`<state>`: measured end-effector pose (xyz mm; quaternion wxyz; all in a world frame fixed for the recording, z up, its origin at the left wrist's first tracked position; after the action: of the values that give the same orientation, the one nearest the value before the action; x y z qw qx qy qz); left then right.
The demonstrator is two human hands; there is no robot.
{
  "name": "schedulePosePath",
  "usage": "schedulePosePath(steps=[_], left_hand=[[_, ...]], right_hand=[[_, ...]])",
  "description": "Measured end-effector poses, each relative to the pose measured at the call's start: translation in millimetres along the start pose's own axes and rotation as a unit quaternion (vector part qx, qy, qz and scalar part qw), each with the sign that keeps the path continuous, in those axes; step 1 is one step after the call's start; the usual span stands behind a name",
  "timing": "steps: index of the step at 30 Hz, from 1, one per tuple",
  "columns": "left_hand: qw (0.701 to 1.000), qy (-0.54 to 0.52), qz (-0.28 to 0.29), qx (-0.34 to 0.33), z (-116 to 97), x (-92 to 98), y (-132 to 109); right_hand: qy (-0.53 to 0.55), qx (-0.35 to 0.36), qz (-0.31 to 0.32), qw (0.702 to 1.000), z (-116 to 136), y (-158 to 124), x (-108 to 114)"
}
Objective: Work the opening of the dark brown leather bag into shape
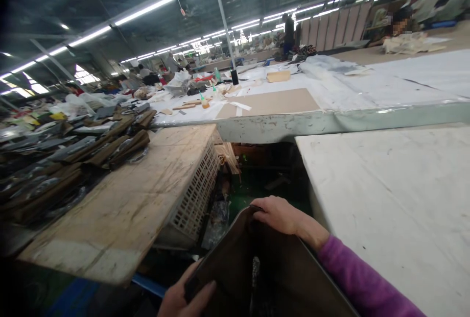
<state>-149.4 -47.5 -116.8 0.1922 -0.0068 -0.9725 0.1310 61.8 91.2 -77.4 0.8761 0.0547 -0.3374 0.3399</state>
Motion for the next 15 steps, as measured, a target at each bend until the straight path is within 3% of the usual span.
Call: schedulePosePath(steps=[3,9,12,15], left_hand=[[0.995,-0.070,0.050,-0.042,-32.7,5.5,27.9],[0.985,-0.076,0.135,-0.070,-94.7,29.4,74.0],[0.970,-0.103,0.212,-0.054,-105.4,16.3,72.2],[0.956,-0.123,0.263,-0.029,-99.0,-3.9,61.4]], right_hand=[[0.038,0.002,-0.010,0.999,-2.0,1.1,13.3],[0.149,0.003,0.035,0.988,-3.6,-7.3,36.6],[0.194,-0.010,0.059,0.979,-9.4,-24.9,38.2],[0.228,-0.029,0.071,0.971,-14.4,-45.3,32.3]])
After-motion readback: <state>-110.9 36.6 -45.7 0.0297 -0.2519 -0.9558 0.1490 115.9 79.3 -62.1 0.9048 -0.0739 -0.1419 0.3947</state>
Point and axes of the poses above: each hand's wrist, its own y-axis towards the middle knuckle, its own x-axis out of the back of the hand, z = x × y, the point moved 9 cm from there along y, towards the middle knuckle, and after that the axes turned 4 degrees about -x, right-handed, at the moved point
